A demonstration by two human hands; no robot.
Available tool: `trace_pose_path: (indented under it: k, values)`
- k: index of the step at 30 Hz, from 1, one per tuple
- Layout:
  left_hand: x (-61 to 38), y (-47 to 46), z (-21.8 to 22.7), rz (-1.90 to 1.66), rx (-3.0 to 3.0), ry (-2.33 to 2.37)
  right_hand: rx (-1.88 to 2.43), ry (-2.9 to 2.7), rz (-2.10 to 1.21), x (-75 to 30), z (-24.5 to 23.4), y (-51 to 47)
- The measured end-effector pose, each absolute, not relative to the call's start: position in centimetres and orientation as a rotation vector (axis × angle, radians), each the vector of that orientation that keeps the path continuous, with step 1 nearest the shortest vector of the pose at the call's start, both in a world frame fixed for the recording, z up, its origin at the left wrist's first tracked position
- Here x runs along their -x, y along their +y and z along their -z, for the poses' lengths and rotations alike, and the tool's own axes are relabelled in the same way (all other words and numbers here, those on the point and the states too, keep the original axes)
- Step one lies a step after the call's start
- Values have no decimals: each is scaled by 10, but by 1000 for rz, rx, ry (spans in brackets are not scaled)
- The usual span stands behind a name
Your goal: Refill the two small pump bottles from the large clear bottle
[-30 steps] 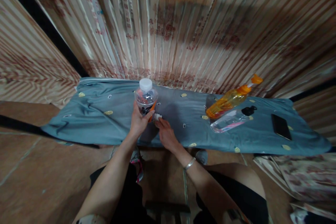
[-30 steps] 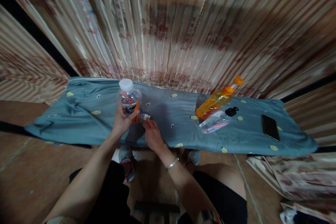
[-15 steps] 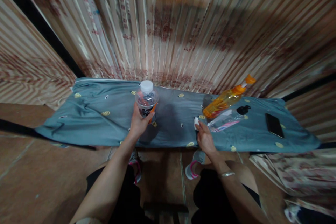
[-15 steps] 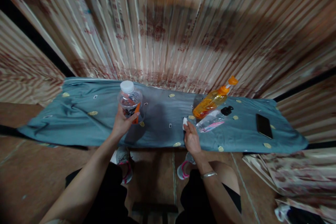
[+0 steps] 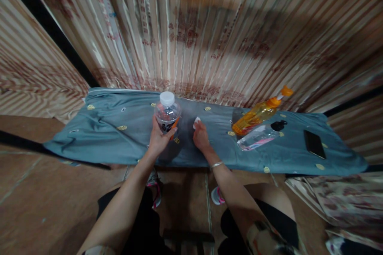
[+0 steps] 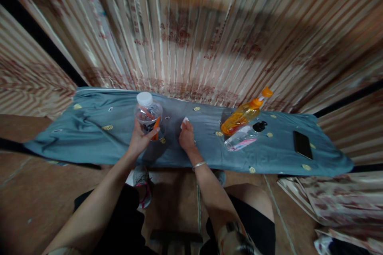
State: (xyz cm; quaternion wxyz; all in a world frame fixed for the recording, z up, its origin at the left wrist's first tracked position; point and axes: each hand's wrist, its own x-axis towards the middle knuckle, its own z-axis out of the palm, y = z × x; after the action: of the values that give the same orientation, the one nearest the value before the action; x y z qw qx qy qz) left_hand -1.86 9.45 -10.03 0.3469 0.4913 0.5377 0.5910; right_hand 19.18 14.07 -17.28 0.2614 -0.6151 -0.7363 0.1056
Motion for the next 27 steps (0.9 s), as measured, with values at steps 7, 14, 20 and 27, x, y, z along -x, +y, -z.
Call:
trace_pose_path:
  k: [7, 14, 20, 27]
  values:
    - [16, 94, 98, -1531, -1279, 1395, 1362, -2181, -450, -149, 172, 57]
    - [17, 94, 99, -1528, -1273, 1407, 1171, -2242, -440, -214, 180, 3]
    - [15, 94, 97, -1524, -1274, 1404, 1554, -2064, -127, -316, 187, 22]
    - [13, 97, 97, -1534, -1279, 1404, 1869, -1868, -12, -320, 180, 95]
